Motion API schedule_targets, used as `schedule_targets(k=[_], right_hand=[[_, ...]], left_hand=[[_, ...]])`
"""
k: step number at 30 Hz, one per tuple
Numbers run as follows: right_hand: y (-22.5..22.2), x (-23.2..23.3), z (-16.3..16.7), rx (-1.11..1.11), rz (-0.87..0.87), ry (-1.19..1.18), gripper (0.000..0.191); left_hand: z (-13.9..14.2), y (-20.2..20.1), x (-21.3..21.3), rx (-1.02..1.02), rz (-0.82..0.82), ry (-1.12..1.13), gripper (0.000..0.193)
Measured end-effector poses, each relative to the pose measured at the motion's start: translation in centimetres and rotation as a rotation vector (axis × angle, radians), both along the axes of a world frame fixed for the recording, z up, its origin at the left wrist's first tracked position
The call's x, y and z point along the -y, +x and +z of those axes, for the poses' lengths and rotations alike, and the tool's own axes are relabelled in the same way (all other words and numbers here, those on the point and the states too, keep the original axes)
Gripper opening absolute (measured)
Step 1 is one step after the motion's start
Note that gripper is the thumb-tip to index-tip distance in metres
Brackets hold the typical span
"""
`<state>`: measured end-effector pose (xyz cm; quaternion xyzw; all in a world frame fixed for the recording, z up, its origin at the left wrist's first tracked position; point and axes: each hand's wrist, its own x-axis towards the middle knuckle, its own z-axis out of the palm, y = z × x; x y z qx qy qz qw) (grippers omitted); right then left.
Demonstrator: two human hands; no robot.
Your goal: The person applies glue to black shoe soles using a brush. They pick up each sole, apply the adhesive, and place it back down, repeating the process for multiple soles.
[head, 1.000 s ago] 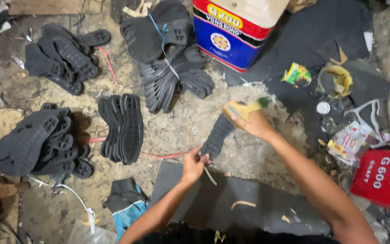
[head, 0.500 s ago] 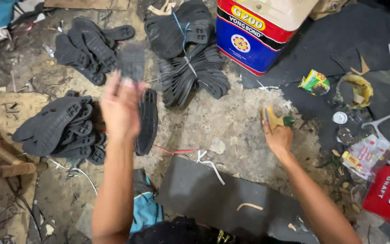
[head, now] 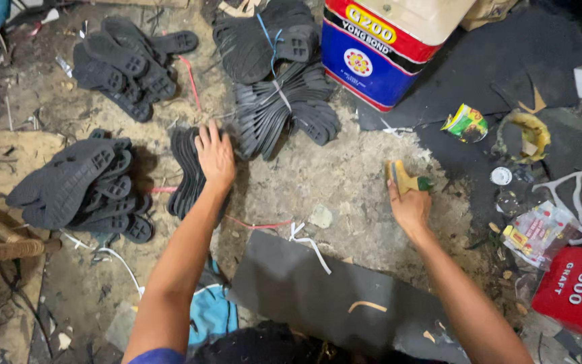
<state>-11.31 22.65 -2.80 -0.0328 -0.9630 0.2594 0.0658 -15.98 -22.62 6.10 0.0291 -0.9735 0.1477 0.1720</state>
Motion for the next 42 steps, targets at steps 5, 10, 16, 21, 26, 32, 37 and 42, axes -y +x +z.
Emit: schedule_targets(k=[5,10,16,21,26,32,37,42], right_hand=[[0.1,0.2,0.5,0.006,-0.043,0.023,0.047],[0.3,0.3,0.6,-0.031,-0.02,0.055,0.044],[0.8,0.2,0.8,-0.046,0.007,0.057,0.041],[0.1,-0.2,0.6,0.036,-0.284,-0.63,0.032],[-0.4,-1.5,0.8,-0.092,-0.601,-1.218,0.036],[3.5,2.1,0.6,-0.022,0.084,-0.665,0.043],[1.5,1.1,1.0,-0.466,0.857,0.24,0.045],[-4.9,-2.4,3.5,0.045,-0.028,0.08,0.036]], left_hand=[[-0.5,0.0,0.5,0.083,-0.004,0.159,0.032],[1.3,0.4,-1.3,0.17,0.043,0.259,0.037],[7.9,4.8,-8.9,0.008,-0.31,1.085,0.026],[5.4,6.0,-15.3,-0.035,-0.345,1.507,0.031],[-4.2,10.5,-21.6,0.427,-0.136,1.678,0.049],[-7.5,19.1,-23.0,0.447,-0.53,0.529,0.055],[-7.9,19.1,-22.4,0.556,-0.609,0.165,0.059],[-8.4,18.9,-22.5,0.542,-0.622,0.293,0.058]])
